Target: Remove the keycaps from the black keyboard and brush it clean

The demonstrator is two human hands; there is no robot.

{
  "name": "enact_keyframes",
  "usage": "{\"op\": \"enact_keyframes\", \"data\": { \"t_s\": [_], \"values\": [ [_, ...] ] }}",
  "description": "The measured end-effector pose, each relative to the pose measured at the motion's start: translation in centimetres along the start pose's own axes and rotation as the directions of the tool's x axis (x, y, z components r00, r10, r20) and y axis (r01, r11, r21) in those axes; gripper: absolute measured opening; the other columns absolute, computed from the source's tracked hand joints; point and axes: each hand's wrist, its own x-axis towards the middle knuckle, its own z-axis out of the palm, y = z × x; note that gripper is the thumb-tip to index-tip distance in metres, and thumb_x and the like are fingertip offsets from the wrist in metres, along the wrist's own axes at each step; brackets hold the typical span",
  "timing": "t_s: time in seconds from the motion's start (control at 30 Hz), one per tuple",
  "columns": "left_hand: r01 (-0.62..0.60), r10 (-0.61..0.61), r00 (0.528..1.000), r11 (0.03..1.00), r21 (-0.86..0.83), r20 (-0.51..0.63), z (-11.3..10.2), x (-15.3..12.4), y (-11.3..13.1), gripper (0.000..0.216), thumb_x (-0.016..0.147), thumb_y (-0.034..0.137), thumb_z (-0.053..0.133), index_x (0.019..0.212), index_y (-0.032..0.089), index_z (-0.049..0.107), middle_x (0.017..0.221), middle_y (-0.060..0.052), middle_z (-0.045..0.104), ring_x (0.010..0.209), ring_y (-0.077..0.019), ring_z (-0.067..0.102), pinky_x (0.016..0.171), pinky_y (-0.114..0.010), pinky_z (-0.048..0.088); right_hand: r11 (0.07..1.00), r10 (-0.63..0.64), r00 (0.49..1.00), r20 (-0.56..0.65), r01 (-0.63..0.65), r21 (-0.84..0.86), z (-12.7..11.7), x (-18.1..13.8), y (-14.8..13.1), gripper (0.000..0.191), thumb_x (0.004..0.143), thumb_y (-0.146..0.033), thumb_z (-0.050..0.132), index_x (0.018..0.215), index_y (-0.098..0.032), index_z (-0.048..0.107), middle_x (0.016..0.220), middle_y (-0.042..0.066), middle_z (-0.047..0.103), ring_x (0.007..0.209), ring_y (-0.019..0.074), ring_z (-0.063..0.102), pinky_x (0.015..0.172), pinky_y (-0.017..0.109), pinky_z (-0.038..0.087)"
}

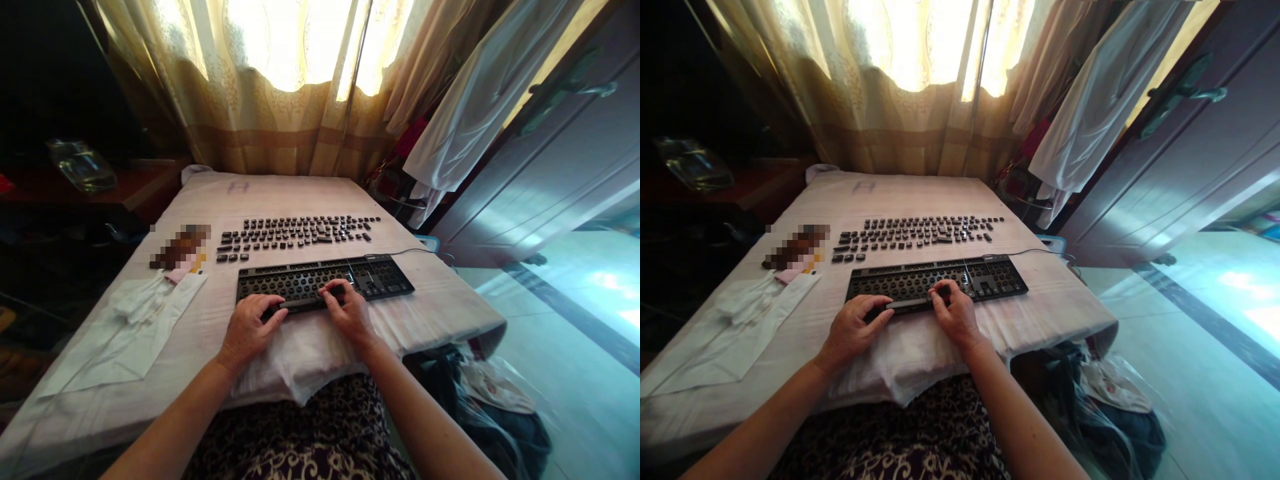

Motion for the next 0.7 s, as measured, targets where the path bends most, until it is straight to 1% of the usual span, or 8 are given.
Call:
{"op": "enact_keyframes", "data": {
  "t_s": [0.17,0.23,0.33,0.4,0.47,0.6,0.63,0.7],
  "values": [
    [0.011,-0.011,1.000,1.000,-0.004,0.006,-0.1,0.0,0.0,0.023,0.090,0.040,0.064,0.100,0.023,0.075,0.092,-0.006,0.078,0.087,-0.0242,0.071,0.084,-0.040,0.055,0.999,0.037,0.998,0.048,-0.039,0.032,-0.3,0.4,0.3,0.020,0.088,-0.043,0.063,0.093,-0.024,0.060,0.078,0.003,0.076,0.066,0.0195,0.072,0.062,0.029,0.053],
    [0.015,-0.015,1.000,1.000,-0.007,0.008,-0.1,0.0,0.0,0.023,0.090,0.041,0.064,0.099,0.023,0.075,0.091,-0.006,0.078,0.087,-0.0243,0.071,0.085,-0.040,0.055,0.995,0.046,0.999,0.024,-0.048,0.083,-0.1,0.4,0.5,0.021,0.086,-0.043,0.065,0.093,-0.025,0.059,0.075,0.002,0.074,0.066,0.0194,0.071,0.064,0.030,0.054],
    [0.022,-0.022,1.000,1.000,-0.013,0.011,-0.1,0.0,0.1,0.021,0.090,0.040,0.064,0.098,0.024,0.076,0.091,-0.005,0.078,0.086,-0.0240,0.071,0.084,-0.039,0.055,0.972,0.072,0.997,-0.040,-0.061,0.225,0.2,0.5,0.7,0.022,0.087,-0.044,0.065,0.094,-0.025,0.056,0.076,0.001,0.073,0.069,0.0195,0.072,0.068,0.032,0.058],
    [0.029,-0.029,1.000,0.999,-0.019,0.010,0.0,0.0,0.2,0.020,0.089,0.040,0.065,0.098,0.025,0.076,0.090,-0.004,0.078,0.086,-0.0237,0.071,0.084,-0.039,0.055,0.954,0.082,0.995,-0.060,-0.060,0.295,0.4,0.5,0.7,0.023,0.088,-0.045,0.065,0.095,-0.025,0.055,0.077,0.001,0.073,0.071,0.0197,0.073,0.069,0.033,0.059],
    [0.040,-0.040,0.999,0.999,-0.028,0.006,-0.1,0.0,0.3,0.020,0.088,0.040,0.066,0.097,0.025,0.076,0.089,-0.004,0.078,0.085,-0.0236,0.071,0.084,-0.039,0.055,0.955,0.071,0.996,-0.054,-0.052,0.294,0.3,0.4,0.4,0.023,0.087,-0.044,0.067,0.094,-0.025,0.057,0.077,0.001,0.073,0.071,0.0198,0.073,0.070,0.033,0.059],
    [0.066,-0.067,0.998,0.996,-0.062,-0.007,-0.5,-0.1,0.3,0.020,0.088,0.039,0.066,0.099,0.026,0.075,0.089,-0.003,0.077,0.085,-0.0224,0.071,0.084,-0.038,0.057,0.970,-0.035,0.999,-0.003,0.035,0.240,0.1,0.0,-0.4,0.016,0.089,-0.039,0.068,0.094,-0.025,0.063,0.089,0.004,0.077,0.083,0.0203,0.074,0.078,0.033,0.059],
    [0.076,-0.077,0.997,0.995,-0.071,-0.014,-0.6,-0.1,0.1,0.020,0.088,0.039,0.066,0.100,0.026,0.075,0.091,-0.003,0.077,0.086,-0.0221,0.071,0.085,-0.037,0.057,0.965,-0.045,0.999,-0.014,0.047,0.257,0.1,-0.2,-0.5,0.014,0.091,-0.038,0.066,0.096,-0.025,0.063,0.091,0.004,0.078,0.086,0.0202,0.074,0.079,0.033,0.059],
    [0.103,-0.106,0.994,0.991,-0.085,-0.039,-1.1,-0.2,-0.3,0.021,0.088,0.039,0.065,0.101,0.026,0.075,0.093,-0.003,0.077,0.088,-0.0220,0.071,0.087,-0.037,0.058,0.948,-0.009,0.995,-0.097,0.040,0.315,0.0,-0.5,-0.8,0.013,0.094,-0.037,0.061,0.098,-0.025,0.061,0.091,0.004,0.078,0.084,0.0197,0.075,0.075,0.032,0.059]
  ]
}}
